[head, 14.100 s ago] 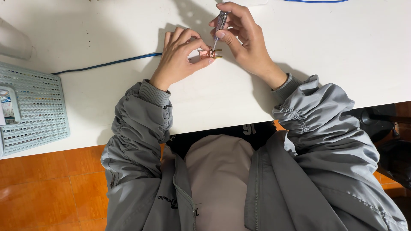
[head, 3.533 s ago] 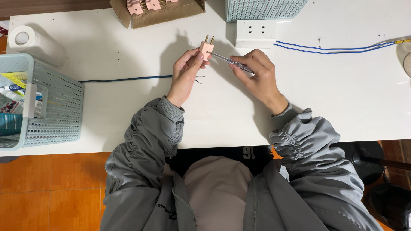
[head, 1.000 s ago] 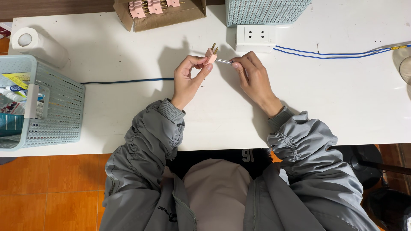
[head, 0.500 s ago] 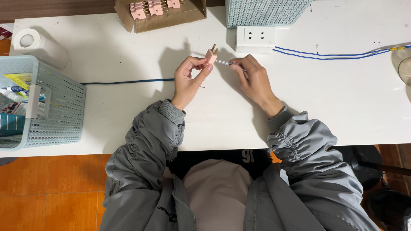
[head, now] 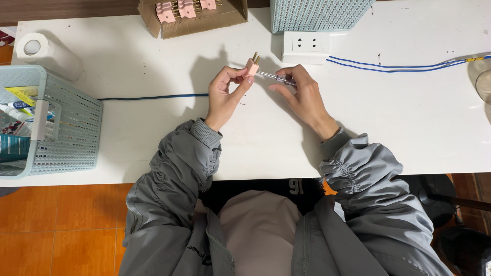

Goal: Wiring an electrical plug by inserting wires into terminals and tightening screws with a screwdriver

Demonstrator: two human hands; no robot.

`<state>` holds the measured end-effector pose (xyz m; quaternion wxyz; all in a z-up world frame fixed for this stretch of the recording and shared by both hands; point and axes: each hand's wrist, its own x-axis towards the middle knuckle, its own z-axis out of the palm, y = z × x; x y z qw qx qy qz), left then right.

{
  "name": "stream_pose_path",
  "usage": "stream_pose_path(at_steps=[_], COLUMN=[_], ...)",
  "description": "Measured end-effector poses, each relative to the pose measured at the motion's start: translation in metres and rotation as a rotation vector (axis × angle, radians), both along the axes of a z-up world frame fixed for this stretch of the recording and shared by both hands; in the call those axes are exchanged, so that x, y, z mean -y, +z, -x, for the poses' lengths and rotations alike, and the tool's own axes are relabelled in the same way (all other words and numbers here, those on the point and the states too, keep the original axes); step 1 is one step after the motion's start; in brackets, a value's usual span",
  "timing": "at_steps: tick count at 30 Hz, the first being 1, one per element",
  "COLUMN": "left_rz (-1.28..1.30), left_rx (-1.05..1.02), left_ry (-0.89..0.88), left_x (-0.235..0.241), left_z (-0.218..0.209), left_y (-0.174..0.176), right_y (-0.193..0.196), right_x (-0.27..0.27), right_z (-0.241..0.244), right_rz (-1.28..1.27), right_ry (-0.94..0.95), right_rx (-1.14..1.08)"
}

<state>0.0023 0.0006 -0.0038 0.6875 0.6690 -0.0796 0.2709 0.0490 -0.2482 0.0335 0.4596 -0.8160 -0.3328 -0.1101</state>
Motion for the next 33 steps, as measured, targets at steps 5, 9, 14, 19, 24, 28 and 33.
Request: stream_pose_path(at_steps=[5,9,14,19,24,28,33], left_rz=[0.001,0.002,-0.001,-0.007,0.006,0.013,0.033], left_rx=[-0.003,0.001,-0.011,-0.005,0.002,-0.004,-0.022], left_ry=[-0.006,-0.003,0.005,0.005,0.012,0.009,0.015], left_x=[0.000,-0.001,0.002,0.000,-0.002,-0.001,-0.001], left_z=[0.001,0.002,0.002,0.002,0.000,0.000,0.003], left_y=[0.003,0.006,0.004,0.006,0.005,0.006,0.010], right_y=[-0.007,0.006,0.001,-0.017,0.005,0.006,-0.001], right_x=[0.002,-0.001,-0.002,0.001,-0.002,-0.004,-0.002], right_z=[-0.003,0.000,-0.001,-0.007,0.000,0.000,0.000], right_rz=[-0.003,0.050,-0.040,-0.070,0.038,-0.021,-0.086], right_ry=[-0.016,-0.011,0.000,0.006,-0.013,-0.004,0.035], right_rx=[0.015,0.110,-0.056,-0.087,0.095,0.005,-0.170])
